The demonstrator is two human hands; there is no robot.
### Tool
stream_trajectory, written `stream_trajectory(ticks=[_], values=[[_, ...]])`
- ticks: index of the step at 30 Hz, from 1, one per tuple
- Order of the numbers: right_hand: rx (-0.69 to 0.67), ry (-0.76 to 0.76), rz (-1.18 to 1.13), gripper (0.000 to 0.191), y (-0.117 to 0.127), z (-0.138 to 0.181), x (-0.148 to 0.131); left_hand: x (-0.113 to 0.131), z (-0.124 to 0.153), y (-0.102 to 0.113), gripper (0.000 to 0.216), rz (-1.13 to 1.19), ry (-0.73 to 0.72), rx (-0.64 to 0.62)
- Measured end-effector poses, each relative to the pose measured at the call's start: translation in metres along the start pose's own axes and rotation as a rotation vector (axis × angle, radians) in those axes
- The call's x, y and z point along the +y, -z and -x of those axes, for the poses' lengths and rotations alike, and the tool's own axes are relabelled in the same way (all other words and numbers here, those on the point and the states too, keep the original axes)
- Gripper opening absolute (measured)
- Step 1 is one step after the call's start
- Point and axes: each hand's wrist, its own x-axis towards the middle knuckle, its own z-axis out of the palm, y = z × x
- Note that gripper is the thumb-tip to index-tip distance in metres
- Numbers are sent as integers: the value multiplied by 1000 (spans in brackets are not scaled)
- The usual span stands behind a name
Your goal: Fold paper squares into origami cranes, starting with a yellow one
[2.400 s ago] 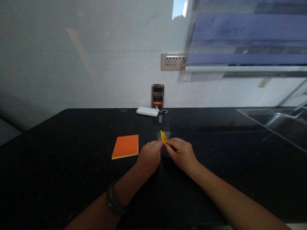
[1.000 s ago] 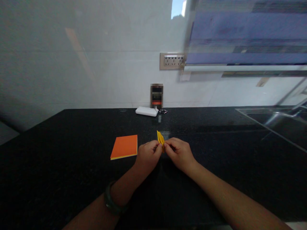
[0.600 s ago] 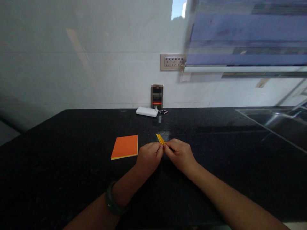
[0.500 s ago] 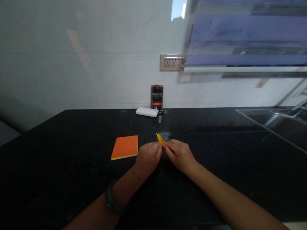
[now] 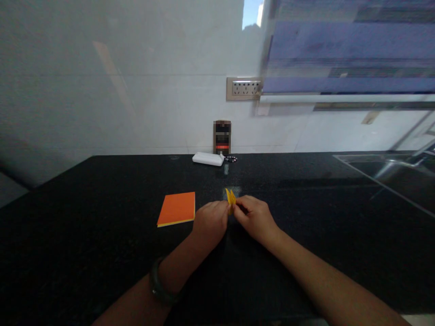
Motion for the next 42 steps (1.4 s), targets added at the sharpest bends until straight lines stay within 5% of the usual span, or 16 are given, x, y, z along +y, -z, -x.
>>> stream_trajectory(ticks=[4,9,15,22,31,42], values=[[13,1,-117,19,1,0,-1,0,-1,2,26,92,35,36],[-1,-126,-367,19,1,-1,2,-1,-2,-1,16,555,234,197],[-50,-185,-601,17,0,-4,8,-2,-5,-7,13,1083,444,72],[-117,-298,-719,15,-1,-4,11,-5,-5,-7,12,1103,442,27],[-108,-359,-739,18,-4,-4,11,-2,-7,-4,9,996,536,127],[-78,-395,-713,20,-6,-3,14,-1,-9,-6,17,1193,623,137]])
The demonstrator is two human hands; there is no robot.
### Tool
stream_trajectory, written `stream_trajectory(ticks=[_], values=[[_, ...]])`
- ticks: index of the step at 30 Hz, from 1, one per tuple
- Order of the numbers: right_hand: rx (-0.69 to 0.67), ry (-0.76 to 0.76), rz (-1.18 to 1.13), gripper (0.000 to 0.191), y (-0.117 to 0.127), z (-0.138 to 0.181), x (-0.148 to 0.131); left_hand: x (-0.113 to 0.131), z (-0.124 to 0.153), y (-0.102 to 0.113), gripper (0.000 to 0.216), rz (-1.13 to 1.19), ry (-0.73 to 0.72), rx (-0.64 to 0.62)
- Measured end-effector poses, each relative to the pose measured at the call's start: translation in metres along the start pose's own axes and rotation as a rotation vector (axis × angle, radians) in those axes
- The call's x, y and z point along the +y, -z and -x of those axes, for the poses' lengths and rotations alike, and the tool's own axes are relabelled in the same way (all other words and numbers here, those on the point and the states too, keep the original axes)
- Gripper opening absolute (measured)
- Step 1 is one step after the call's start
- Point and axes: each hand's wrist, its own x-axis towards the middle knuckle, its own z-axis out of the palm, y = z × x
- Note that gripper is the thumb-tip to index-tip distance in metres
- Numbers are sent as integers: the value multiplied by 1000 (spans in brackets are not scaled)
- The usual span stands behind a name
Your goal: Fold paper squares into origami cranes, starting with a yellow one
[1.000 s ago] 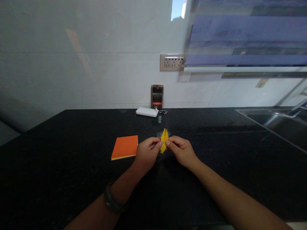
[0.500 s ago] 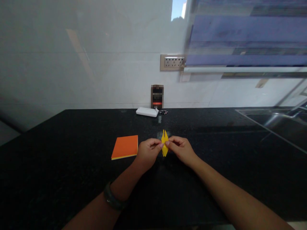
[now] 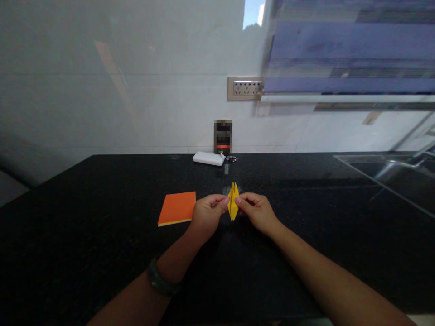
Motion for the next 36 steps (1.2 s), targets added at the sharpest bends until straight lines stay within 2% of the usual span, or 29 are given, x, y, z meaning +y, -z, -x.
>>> stream_trajectory(ticks=[7,15,21,24,31,36], values=[[-11,-80,-102,19,-2,0,-1,-1,-1,1,32,167,162,-72],[-22,-125,-123,20,-5,0,-1,-4,0,3,27,221,245,-74],[-91,-170,-182,23,-5,1,0,-3,0,4,23,192,292,-139],[-107,-190,-200,24,-5,0,0,-5,-2,3,15,68,216,-103],[-116,-207,-196,24,-7,1,1,-8,0,4,11,-394,-107,-69],[-84,-216,-184,23,-8,3,1,-6,3,6,15,-538,-193,-34]])
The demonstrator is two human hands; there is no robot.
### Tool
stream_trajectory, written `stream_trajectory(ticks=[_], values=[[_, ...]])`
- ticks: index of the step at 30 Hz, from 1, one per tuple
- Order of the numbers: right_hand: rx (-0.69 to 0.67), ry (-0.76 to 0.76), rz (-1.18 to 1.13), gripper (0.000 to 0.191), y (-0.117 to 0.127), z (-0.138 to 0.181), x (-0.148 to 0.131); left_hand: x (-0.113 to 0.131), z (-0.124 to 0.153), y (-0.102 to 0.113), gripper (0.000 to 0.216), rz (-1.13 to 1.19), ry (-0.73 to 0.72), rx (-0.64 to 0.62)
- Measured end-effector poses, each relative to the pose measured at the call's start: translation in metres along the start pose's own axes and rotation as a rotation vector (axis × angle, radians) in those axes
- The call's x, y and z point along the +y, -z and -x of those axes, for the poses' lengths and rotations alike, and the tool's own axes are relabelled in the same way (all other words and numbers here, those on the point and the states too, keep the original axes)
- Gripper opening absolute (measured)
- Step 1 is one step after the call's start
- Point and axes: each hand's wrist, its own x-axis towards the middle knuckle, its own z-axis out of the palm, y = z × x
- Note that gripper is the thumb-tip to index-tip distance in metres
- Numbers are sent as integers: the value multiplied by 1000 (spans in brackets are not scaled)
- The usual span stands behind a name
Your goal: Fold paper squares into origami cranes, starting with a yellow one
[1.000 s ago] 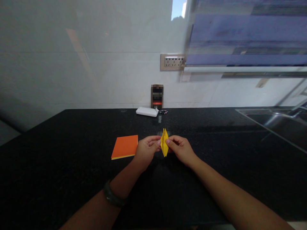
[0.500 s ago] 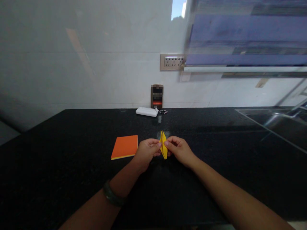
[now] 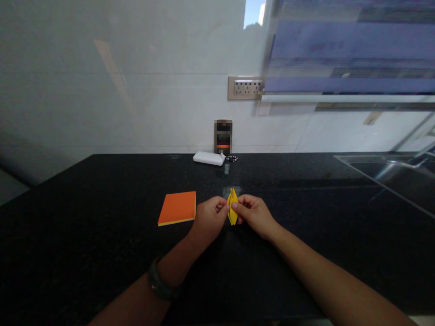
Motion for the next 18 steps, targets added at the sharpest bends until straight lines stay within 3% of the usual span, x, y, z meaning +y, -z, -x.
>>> stream_trajectory(ticks=[14,18], values=[[99,-43,-20,21,0,-2,-2,1,3,-1,23,-43,-121,-76],[106,-33,-8,22,-1,-1,-2,0,0,-2,24,93,-37,-80]])
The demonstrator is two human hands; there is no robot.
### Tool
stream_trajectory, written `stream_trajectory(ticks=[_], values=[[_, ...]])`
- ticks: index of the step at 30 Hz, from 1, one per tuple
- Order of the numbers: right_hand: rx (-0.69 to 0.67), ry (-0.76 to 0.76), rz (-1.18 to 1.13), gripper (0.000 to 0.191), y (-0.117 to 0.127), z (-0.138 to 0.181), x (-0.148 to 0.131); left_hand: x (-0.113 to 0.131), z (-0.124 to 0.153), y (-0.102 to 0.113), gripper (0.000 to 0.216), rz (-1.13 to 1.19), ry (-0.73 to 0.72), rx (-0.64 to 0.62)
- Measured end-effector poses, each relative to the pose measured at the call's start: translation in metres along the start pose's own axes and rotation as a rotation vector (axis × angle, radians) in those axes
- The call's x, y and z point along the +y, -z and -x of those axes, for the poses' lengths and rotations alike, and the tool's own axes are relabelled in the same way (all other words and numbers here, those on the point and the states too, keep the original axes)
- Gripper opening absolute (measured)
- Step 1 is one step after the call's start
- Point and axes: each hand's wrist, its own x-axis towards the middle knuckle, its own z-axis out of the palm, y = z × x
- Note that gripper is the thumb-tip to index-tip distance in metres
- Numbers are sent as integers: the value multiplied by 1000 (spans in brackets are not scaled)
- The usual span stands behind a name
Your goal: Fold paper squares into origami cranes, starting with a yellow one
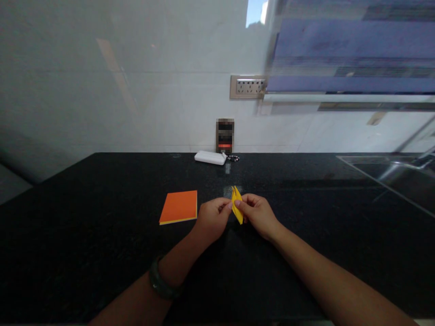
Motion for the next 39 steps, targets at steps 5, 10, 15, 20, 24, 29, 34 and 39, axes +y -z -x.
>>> stream_trajectory(ticks=[5,10,15,20,24,29,34,39], values=[[-25,2,66,23,-2,3,-1,3,-6,0,24,260,189,71],[-12,10,118,24,-3,5,-4,9,-6,1,22,465,336,98],[-14,-38,77,23,-2,5,-5,10,-5,2,18,561,416,97],[-108,-94,-8,26,0,4,-4,7,-6,1,16,557,420,70],[-148,-128,-55,29,1,4,-4,4,-5,0,19,585,435,32],[-98,-107,-13,30,-1,6,-5,8,-3,1,25,612,439,0],[-86,-81,33,29,-3,8,-5,12,-3,1,25,644,391,7],[-89,-73,47,29,-5,9,-6,10,-3,0,22,627,326,41]])
